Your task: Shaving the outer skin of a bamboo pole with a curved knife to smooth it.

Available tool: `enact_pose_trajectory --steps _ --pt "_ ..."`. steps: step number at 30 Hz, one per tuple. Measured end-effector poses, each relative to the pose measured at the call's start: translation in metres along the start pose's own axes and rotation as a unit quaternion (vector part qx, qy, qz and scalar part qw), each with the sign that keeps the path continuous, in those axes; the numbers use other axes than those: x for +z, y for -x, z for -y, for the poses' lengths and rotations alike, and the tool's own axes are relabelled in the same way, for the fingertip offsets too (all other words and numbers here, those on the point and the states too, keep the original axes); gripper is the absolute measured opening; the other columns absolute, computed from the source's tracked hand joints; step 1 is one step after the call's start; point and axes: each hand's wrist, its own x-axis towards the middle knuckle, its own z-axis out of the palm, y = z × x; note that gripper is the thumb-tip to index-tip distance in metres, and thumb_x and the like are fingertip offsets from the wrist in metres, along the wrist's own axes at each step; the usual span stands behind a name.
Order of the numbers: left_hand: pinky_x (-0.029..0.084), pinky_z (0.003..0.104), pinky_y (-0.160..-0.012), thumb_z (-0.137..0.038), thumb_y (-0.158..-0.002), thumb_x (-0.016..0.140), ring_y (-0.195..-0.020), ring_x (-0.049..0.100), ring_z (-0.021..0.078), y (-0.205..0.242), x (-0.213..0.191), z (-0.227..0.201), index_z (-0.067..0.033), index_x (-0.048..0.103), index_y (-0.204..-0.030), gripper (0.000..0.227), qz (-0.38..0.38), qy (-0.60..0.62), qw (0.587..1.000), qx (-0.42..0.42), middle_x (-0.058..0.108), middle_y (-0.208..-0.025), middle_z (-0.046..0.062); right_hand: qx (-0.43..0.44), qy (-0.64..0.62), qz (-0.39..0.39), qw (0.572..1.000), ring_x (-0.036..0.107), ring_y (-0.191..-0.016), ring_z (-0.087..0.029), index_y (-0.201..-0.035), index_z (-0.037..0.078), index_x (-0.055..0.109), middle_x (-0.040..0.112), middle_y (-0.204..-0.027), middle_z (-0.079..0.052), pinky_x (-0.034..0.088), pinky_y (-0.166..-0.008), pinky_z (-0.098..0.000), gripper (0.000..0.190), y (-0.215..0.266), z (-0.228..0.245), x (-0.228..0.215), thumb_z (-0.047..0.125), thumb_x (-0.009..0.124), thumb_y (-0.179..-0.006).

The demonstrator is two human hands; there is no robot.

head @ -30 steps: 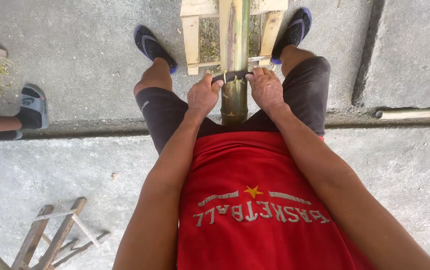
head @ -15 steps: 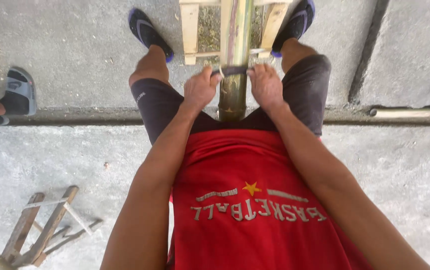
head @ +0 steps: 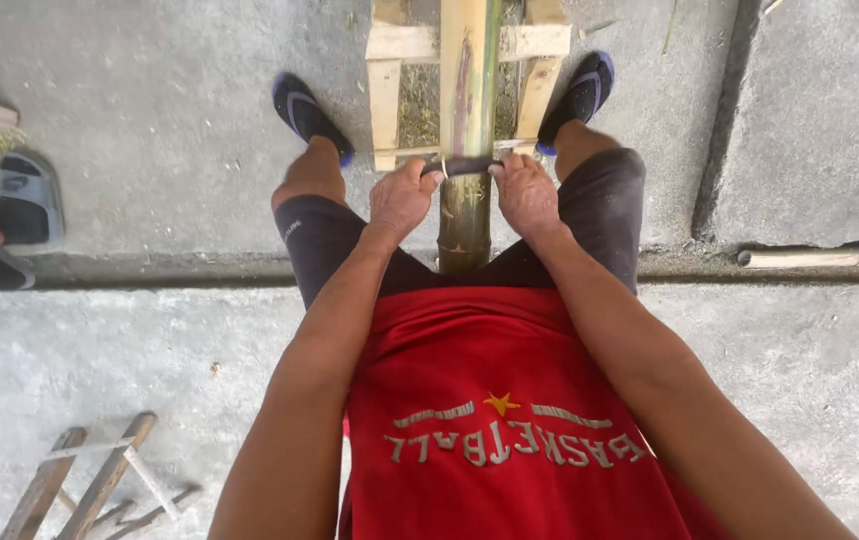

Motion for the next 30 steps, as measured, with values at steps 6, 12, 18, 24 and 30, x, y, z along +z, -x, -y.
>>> enact_pose_trajectory --steps 6,12,18,24,30 --pt "0.05 0.058 -0.079 -0.042 -0.101 0.058 -0.09 0.068 0.046 0.01 0.02 0.015 -0.0105 0.064 -0.112 0.034 -0.057 0.031 0.998 0.028 0.072 -0.094 0.022 -0.001 0.056 0.026 0.998 0.067 -0.091 -0.035 -0.11 0.0 0.061 0.065 -0.097 -0.02 0.055 -0.081 -0.0442 0.029 0.004 -0.008 0.004 0.026 0.048 -0.113" --pt "0.052 0.055 -0.082 -0.045 -0.098 0.063 -0.093 0.069 0.0446 0.033 0.021 0.014 -0.0084 0.065 -0.108 0.038 0.0 0.07 0.997 -0.032 0.074 -0.092 0.021 0.032 -0.017 0.042 0.998 0.067 -0.096 -0.037 -0.106 0.003 0.063 0.068 -0.097 -0.019 0.054 -0.086 -0.0461 0.028 0.032 0.012 -0.012 0.031 0.055 -0.107" --pt "0.054 0.044 -0.07 -0.045 -0.097 0.061 -0.07 0.072 0.0271 0.038 0.007 -0.001 -0.0102 0.065 -0.11 0.037 0.071 0.154 0.978 -0.123 0.072 -0.075 0.013 0.016 0.003 0.094 0.995 0.063 -0.106 -0.039 -0.113 0.001 0.062 0.066 -0.109 -0.021 0.05 -0.094 -0.0477 0.033 0.02 0.023 -0.034 0.031 0.057 -0.101" --pt "0.051 0.041 -0.056 -0.042 -0.11 0.049 -0.064 0.061 0.0225 -0.006 0.016 0.01 -0.0067 0.062 -0.113 0.038 0.06 0.077 0.992 -0.081 0.068 -0.083 0.01 0.093 0.017 0.265 0.96 0.064 -0.104 -0.035 -0.125 0.001 0.055 0.063 -0.11 -0.021 0.051 -0.095 -0.0485 0.038 -0.036 0.027 -0.053 0.035 0.046 -0.111" --pt "0.051 0.049 -0.078 -0.055 -0.097 0.058 -0.086 0.069 0.0338 -0.023 -0.019 -0.018 -0.0129 0.069 -0.105 0.044 -0.02 0.057 0.993 -0.106 0.072 -0.086 0.015 -0.009 0.061 0.075 0.995 0.064 -0.104 -0.037 -0.116 0.002 0.062 0.066 -0.11 -0.019 0.052 -0.09 -0.0501 0.037 -0.05 0.008 -0.035 0.036 0.054 -0.104"
